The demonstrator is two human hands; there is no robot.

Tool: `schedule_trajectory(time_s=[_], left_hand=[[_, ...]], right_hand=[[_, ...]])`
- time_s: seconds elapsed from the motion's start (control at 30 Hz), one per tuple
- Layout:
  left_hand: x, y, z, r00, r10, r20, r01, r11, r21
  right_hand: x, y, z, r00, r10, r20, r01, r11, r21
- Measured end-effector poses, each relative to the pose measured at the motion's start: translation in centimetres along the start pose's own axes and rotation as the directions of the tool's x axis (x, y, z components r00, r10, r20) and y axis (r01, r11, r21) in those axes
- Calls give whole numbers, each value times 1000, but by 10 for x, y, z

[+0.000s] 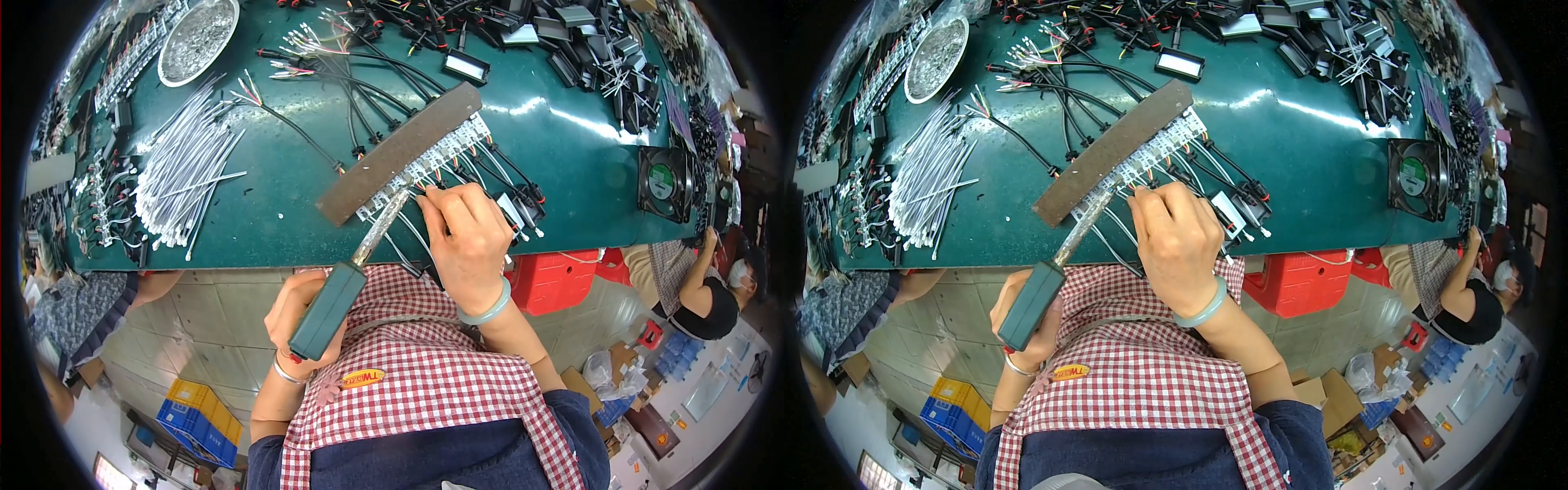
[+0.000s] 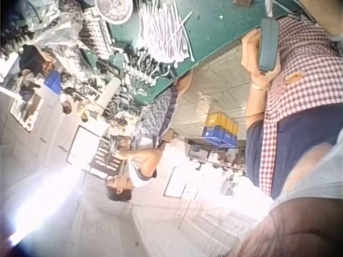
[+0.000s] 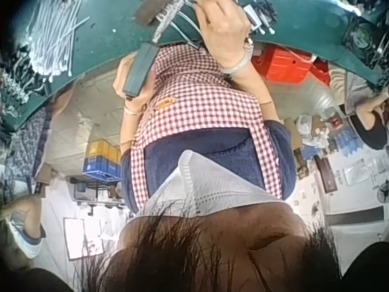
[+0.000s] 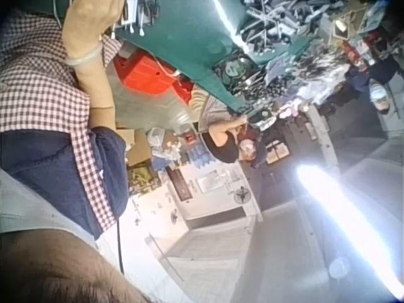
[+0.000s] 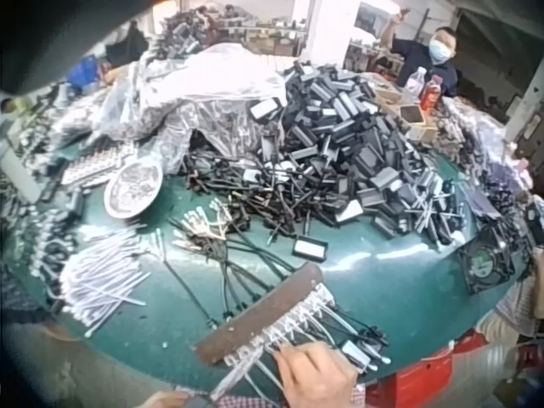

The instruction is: The person solders wires onto circuit boards using a handheld soldering tool, handling and positioning the wires and circuit boards on the table by hand.

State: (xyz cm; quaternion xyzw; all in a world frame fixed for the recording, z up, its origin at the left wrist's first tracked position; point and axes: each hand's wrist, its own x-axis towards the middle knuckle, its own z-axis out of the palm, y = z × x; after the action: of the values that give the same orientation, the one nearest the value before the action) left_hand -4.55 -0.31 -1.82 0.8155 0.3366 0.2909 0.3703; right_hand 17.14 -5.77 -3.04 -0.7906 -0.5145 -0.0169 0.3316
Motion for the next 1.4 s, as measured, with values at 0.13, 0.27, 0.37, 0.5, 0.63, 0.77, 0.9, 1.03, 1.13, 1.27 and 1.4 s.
schedule_trajectory(time_s=[0.13, 0.27, 0.37, 0.5, 0.63, 0.77, 0.9, 1.03, 1.13, 1.27, 1.4], left_hand=[[0, 0, 2, 1000, 10, 8, -10, 1000, -12], [0, -1, 4, 1000, 8, 7, -8, 1000, -10], [0, -2, 5, 1000, 20, 5, -20, 1000, -13], [0, -2, 4, 1000, 17, 20, -17, 1000, -7], [-2, -1, 1, 998, 0, 59, -1, 1000, 11], [-1, 2, 2, 999, 37, -7, -37, 998, 48], [-1, 6, -2, 999, 38, -34, -34, 994, 102], [-2, 4, -1, 999, 24, -34, -22, 998, 57], [-3, 4, 0, 999, 39, -27, -38, 998, 48], [-2, 3, 0, 999, 41, -25, -39, 997, 60], [-4, 4, 1, 999, 25, -43, -23, 998, 57]], right_hand=[[-1, 0, 0, 1000, 4, 11, -4, 1000, -17], [-1, 0, 0, 1000, -1, 8, 1, 1000, -17], [-1, 0, 0, 1000, -2, 8, 2, 1000, -21], [-1, 0, 1, 1000, -7, 8, 8, 1000, -27], [0, 1, 0, 1000, -17, 9, 17, 1000, -25], [0, 1, 1, 1000, -17, 11, 18, 1000, -24], [-1, 2, 1, 1000, -20, 12, 20, 999, -28], [1, 0, 0, 1000, -15, 10, 15, 1000, -23], [0, 1, -1, 1000, -10, 13, 10, 1000, -13], [1, 0, 0, 1000, 21, 11, -21, 1000, 6], [2, 2, -2, 998, 59, 19, -61, 994, 92]])
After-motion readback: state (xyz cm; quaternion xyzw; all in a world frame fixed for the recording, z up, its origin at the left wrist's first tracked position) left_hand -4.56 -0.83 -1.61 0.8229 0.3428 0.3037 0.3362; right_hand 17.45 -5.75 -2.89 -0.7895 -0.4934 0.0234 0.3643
